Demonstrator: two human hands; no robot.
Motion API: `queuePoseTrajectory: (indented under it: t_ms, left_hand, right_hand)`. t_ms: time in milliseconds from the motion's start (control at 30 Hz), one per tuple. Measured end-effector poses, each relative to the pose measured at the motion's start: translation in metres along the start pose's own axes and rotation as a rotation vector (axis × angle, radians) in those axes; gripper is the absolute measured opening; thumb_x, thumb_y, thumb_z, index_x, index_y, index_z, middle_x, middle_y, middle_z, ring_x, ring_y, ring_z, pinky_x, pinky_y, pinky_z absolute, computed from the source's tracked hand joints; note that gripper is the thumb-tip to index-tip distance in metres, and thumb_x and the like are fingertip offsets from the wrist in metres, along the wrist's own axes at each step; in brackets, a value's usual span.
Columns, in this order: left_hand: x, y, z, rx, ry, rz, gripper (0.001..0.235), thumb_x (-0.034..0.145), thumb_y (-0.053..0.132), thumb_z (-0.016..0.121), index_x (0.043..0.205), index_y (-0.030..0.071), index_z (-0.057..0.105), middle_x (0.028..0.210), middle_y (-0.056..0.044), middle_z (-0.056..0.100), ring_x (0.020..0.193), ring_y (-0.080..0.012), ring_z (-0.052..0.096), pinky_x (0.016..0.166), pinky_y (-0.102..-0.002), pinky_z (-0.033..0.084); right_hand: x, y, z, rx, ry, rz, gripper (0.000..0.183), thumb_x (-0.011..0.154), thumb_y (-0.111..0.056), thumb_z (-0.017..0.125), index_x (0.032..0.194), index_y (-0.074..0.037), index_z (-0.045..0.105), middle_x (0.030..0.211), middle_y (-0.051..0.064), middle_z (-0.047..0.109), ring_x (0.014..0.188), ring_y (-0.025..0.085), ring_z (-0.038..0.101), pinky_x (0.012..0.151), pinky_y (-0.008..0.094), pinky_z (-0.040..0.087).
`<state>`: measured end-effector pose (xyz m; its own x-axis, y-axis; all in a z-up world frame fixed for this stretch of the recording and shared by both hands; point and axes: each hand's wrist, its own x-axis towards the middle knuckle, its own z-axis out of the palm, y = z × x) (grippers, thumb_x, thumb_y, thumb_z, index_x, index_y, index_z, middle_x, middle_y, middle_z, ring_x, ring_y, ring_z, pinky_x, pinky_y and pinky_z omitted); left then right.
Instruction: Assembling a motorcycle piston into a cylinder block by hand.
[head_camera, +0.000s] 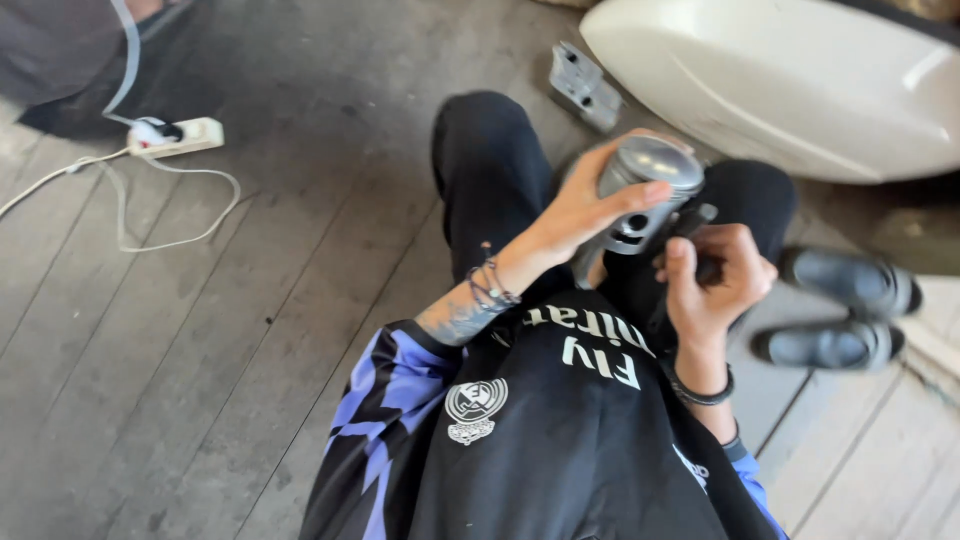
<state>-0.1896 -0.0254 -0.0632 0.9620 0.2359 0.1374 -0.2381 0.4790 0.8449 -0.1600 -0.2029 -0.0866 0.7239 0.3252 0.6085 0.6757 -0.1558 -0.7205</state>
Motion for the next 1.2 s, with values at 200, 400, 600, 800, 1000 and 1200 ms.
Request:
queuePoseTrajectory:
  t_ms: [200,400,600,800,1000,1200]
  left_hand:
    - [-0.041,0.018,0.031,0.034,0.138,-0.305,0.079,0.075,0.044,0.088,0.133,-0.003,0.060,0.121,-0.020,0.062,0.115,-0.0255,0.059,0.100,-0.041,0.052]
    - [-0.064,0.040,0.035,-0.018,0.188,-0.575,0.102,0.079,0.046,0.080,0.150,-0.011,0.033,0.135,-0.031,0.048,0.127,-0.0368,0.054,0.108,-0.050,0.045]
    - [-0.070,0.013,0.019,-0.139,0.179,-0.515,0.083,0.088,0.042,0.078,0.145,-0.004,0.037,0.128,-0.023,0.057,0.119,-0.0293,0.062,0.103,-0.050,0.052]
    - [-0.073,-0.025,-0.013,-0.185,0.173,-0.383,0.057,0.093,0.041,0.074,0.129,-0.002,0.059,0.115,-0.021,0.069,0.108,-0.0265,0.068,0.096,-0.048,0.056]
    - [-0.071,0.002,-0.002,-0.092,0.165,-0.345,0.071,0.090,0.045,0.077,0.135,-0.004,0.052,0.114,-0.021,0.065,0.105,-0.0249,0.066,0.095,-0.047,0.056]
    - [-0.064,0.019,0.010,0.080,0.173,-0.260,0.076,0.081,0.044,0.085,0.134,0.000,0.054,0.112,-0.016,0.056,0.110,-0.0203,0.058,0.100,-0.045,0.049]
  right_hand:
    - [-0.044,-0.029,-0.016,-0.002,-0.071,0.054,0.031,0.096,-0.026,0.084,0.084,-0.002,0.068,0.053,-0.001,0.061,0.050,0.021,0.067,0.053,0.027,0.049]
    - [-0.056,-0.042,-0.014,0.103,-0.103,0.069,0.024,0.098,-0.022,0.076,0.086,-0.003,0.069,0.055,-0.002,0.066,0.046,0.015,0.066,0.049,0.024,0.049]
    - [-0.055,-0.037,-0.012,0.113,-0.111,0.058,0.022,0.099,-0.021,0.073,0.085,-0.005,0.068,0.054,-0.003,0.066,0.043,0.014,0.064,0.048,0.024,0.048]
    - [-0.052,-0.030,-0.002,0.157,-0.169,0.077,0.018,0.099,-0.018,0.070,0.085,-0.008,0.067,0.053,-0.004,0.066,0.043,0.013,0.064,0.049,0.022,0.047]
    - [-0.046,-0.025,0.002,0.197,-0.183,0.076,0.018,0.098,-0.016,0.071,0.084,-0.006,0.066,0.051,-0.003,0.065,0.042,0.011,0.063,0.049,0.021,0.046]
    - [-0.037,-0.026,0.004,0.239,-0.129,0.057,0.024,0.102,-0.017,0.068,0.082,-0.005,0.061,0.048,-0.002,0.059,0.039,0.010,0.057,0.050,0.021,0.046]
